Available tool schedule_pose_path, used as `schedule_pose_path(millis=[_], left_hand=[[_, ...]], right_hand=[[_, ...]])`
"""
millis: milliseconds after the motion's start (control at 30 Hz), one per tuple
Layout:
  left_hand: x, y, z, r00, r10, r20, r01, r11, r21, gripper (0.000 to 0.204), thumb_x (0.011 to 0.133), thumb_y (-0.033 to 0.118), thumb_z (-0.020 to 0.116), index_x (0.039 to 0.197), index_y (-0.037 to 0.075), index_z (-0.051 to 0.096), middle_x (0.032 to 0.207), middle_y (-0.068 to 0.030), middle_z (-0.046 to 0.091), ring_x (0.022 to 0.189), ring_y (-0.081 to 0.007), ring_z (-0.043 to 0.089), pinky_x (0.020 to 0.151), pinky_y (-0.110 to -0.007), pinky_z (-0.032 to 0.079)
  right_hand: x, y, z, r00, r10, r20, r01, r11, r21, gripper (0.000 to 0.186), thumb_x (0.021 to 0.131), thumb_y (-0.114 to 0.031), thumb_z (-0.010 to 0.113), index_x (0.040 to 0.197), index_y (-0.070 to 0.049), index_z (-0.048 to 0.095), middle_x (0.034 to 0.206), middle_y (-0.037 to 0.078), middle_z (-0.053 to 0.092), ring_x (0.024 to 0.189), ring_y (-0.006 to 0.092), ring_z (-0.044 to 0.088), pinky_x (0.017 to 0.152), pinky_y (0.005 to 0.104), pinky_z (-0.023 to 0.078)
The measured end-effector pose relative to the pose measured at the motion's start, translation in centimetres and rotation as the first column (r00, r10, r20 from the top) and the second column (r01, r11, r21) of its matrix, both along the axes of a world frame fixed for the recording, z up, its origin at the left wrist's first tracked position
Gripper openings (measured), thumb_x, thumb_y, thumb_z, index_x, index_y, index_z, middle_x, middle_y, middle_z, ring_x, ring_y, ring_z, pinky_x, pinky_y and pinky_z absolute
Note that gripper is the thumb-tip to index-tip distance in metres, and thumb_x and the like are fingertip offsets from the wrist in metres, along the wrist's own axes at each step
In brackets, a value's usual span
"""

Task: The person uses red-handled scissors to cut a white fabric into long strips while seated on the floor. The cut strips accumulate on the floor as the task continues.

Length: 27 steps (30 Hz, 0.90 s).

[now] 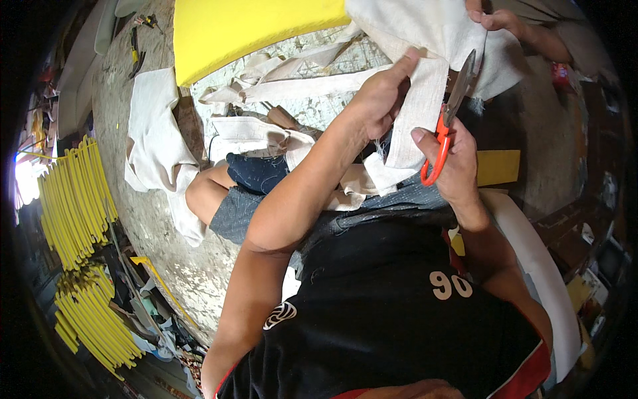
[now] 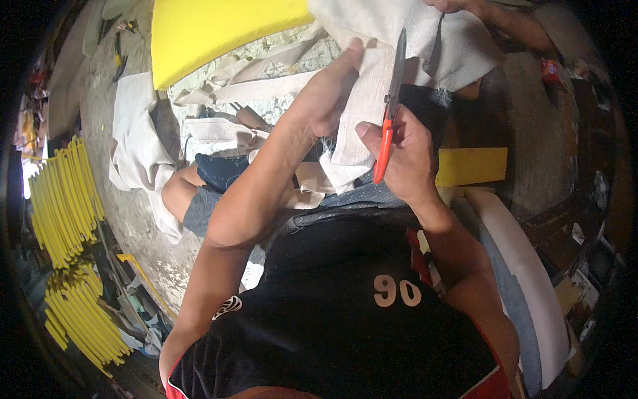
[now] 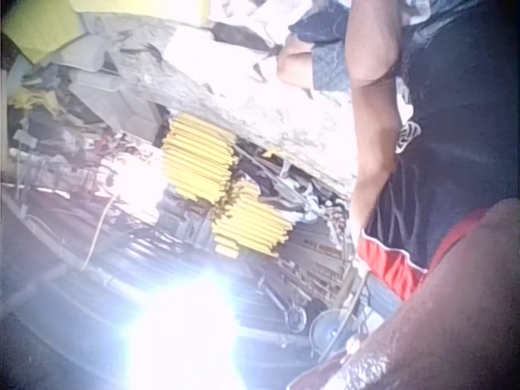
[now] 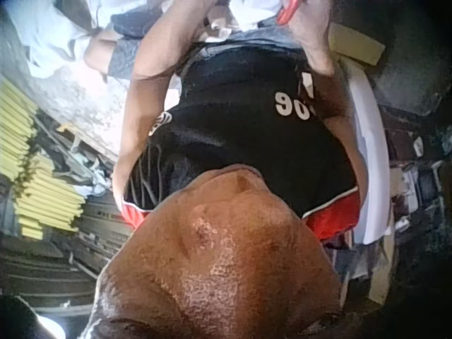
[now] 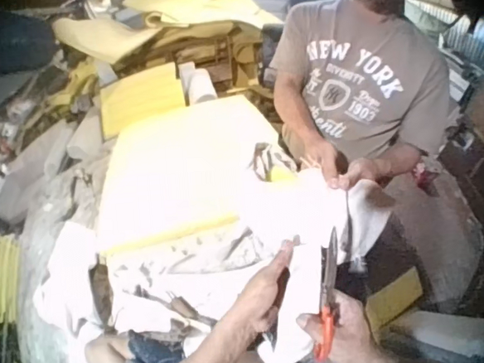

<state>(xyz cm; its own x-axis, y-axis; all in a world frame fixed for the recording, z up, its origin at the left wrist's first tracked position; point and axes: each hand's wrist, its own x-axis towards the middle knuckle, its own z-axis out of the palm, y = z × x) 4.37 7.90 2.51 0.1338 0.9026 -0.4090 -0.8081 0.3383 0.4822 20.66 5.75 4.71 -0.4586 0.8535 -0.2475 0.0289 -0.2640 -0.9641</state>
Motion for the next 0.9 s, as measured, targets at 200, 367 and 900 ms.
schedule_pose_path(millis=[200, 367, 900], left_hand=[[2.3, 1.5, 0.2, 0.895, 0.348, -0.280, -0.350, 0.936, 0.044, 0.028, 0.106, 0.021, 0.057, 0.083, 0.004, 0.055, 0.068, 0.0002, 0.053, 0.059, -0.0104, 0.046, 0.052, -0.029, 0.040], [3.8, 0.6, 0.0, 0.564, 0.534, -0.629, -0.426, 0.841, 0.332, 0.032, 0.108, 0.023, 0.051, 0.082, 0.004, 0.049, 0.065, 0.0007, 0.049, 0.059, -0.0059, 0.041, 0.051, -0.027, 0.036], [2.0, -0.7, -2.4, 0.562, 0.520, -0.643, -0.400, 0.851, 0.339, 0.029, 0.109, 0.021, 0.051, 0.085, 0.004, 0.052, 0.067, 0.0045, 0.047, 0.061, -0.0030, 0.038, 0.052, -0.024, 0.032]], right_hand=[[1.4, 0.9, -0.5, 0.959, 0.032, 0.282, -0.061, 0.993, 0.096, 0.016, 0.093, -0.011, 0.073, 0.101, -0.001, 0.064, 0.082, -0.001, 0.064, 0.073, 0.0030, 0.052, 0.065, 0.0226, 0.044], [1.7, 0.8, 0.7, 0.932, 0.123, 0.340, -0.152, 0.987, 0.058, 0.020, 0.094, -0.015, 0.073, 0.103, -0.002, 0.061, 0.082, -0.001, 0.062, 0.071, 0.0031, 0.054, 0.061, 0.0208, 0.046], [5.7, 1.7, 1.9, 0.854, 0.323, 0.406, -0.294, 0.946, -0.134, 0.064, 0.101, -0.059, 0.051, 0.089, 0.002, 0.067, 0.055, 0.000, 0.049, 0.049, 0.0092, 0.051, 0.046, 0.0258, 0.042]])
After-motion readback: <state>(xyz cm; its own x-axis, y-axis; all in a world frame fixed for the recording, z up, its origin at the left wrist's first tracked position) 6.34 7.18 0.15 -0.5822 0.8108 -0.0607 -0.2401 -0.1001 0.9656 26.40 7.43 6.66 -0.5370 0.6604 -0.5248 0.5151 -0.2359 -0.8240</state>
